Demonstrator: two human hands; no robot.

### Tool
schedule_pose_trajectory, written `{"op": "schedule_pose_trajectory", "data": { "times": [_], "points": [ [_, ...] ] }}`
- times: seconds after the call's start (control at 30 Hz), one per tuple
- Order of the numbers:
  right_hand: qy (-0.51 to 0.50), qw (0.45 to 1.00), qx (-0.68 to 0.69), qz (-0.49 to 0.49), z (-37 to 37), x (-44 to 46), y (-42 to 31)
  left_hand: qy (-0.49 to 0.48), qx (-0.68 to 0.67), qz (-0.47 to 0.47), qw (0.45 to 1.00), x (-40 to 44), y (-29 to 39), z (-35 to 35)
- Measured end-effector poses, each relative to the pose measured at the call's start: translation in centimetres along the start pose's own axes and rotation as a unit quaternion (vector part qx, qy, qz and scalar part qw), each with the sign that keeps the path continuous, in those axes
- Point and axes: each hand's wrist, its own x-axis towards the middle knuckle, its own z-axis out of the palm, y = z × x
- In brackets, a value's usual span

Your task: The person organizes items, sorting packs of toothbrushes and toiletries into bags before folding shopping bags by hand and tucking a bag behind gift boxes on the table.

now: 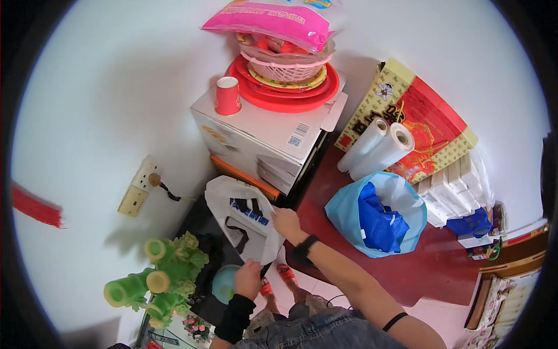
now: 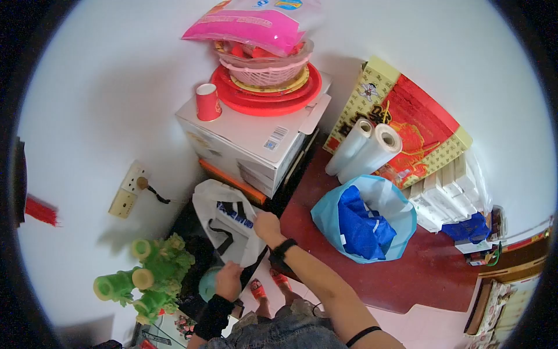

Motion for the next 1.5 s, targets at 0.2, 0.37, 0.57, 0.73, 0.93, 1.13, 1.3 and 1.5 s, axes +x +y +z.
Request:
{"op": "schedule_pose_trajectory", "data": {
  "times": [0.2,0.37,0.57,0.73,0.93,1.13,1.3,1.5],
  "points": [
    [0.038,0.983,0.14,-0.113,-10.0,-6.9,-3.2,0.143,-0.138,0.002,0.98,-2.9,3.8,-7.6],
    [-0.036,0.957,0.28,-0.062,-17.3,-14.1,-2.1,0.212,-0.21,0.078,0.951,-6.0,7.0,-9.0],
    [-0.036,0.977,0.206,0.035,-19.8,-22.3,6.6,0.023,-0.277,0.098,0.956,-6.4,7.0,-7.8],
    [0.172,0.917,0.296,0.207,-18.6,-28.6,14.7,-0.034,-0.251,0.107,0.961,-7.6,6.6,-4.3],
    [0.349,0.871,0.186,0.293,-22.8,-34.6,22.6,-0.042,-0.293,0.102,0.95,-7.1,6.5,-2.7],
    [0.383,0.84,-0.074,0.377,-27.0,-40.0,28.9,-0.049,-0.283,0.088,0.954,-7.2,6.6,-2.8],
    [0.381,0.818,-0.132,0.411,-25.9,-43.9,34.3,-0.052,-0.262,0.073,0.961,-8.0,5.9,-2.6],
    [0.333,0.864,-0.125,0.357,-23.1,-46.0,35.0,-0.045,-0.258,0.067,0.963,-8.8,4.8,-0.9]
  ]
}}
